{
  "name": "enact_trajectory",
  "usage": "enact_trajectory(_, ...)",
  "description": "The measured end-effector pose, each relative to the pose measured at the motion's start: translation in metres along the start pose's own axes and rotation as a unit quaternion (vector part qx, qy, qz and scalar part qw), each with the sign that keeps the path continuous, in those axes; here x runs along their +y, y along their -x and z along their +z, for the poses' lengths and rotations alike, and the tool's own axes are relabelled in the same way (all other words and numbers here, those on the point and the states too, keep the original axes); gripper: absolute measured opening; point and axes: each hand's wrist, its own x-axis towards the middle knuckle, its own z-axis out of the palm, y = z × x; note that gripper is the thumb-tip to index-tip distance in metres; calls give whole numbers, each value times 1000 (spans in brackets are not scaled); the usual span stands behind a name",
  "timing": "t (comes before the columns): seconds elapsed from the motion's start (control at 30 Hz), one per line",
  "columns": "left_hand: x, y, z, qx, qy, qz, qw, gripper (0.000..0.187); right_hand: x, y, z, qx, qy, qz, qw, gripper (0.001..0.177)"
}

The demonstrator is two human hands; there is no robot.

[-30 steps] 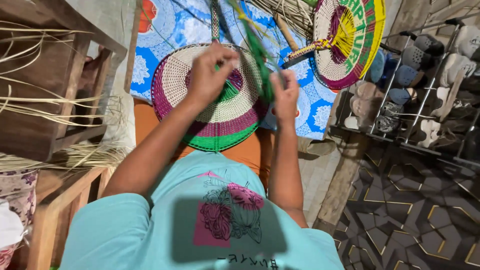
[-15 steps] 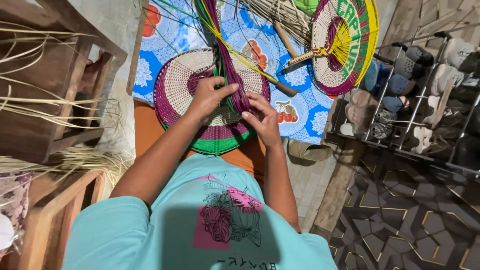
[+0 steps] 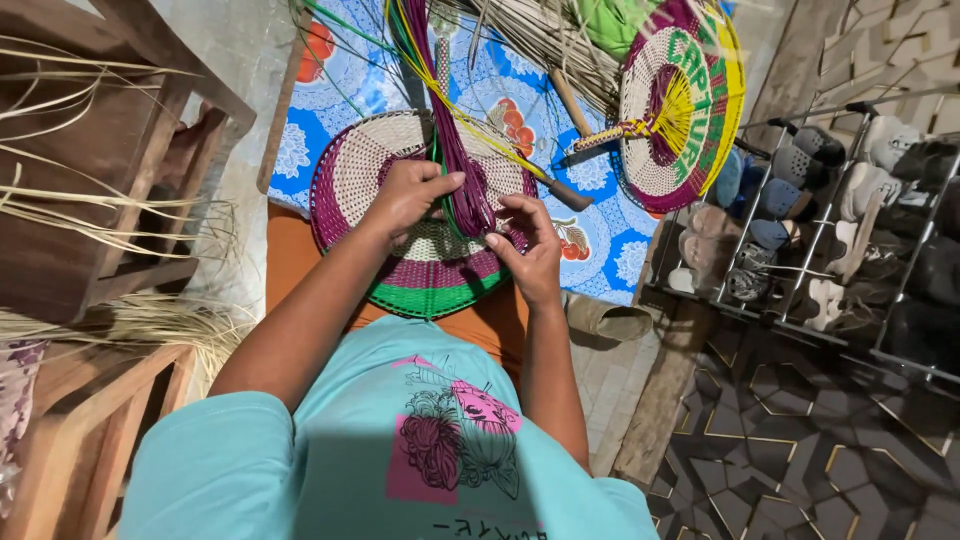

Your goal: The person is weaving a decorative hand fan using colored straw or fibers.

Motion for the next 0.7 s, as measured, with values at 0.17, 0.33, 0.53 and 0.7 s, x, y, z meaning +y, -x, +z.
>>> enact_trajectory(0.17, 2, -1, -3, -8, -12, -11, 1000, 21, 0, -1, -2, 25, 8, -27, 999, 33)
enact_trajectory(0.33, 8, -1, -6, -12, 3, -12, 1000, 20, -12, 1, -2, 29, 67, -60, 995, 11)
enact_trajectory(0.53, 38, 17, 5, -21, -9, 1, 1000, 19, -24, 2, 11, 11, 138, -80, 987, 15)
enact_trajectory(0.7, 50, 27, 9, -27, -24, 11, 999, 20, -14, -1, 4, 32, 179, -89, 979, 17)
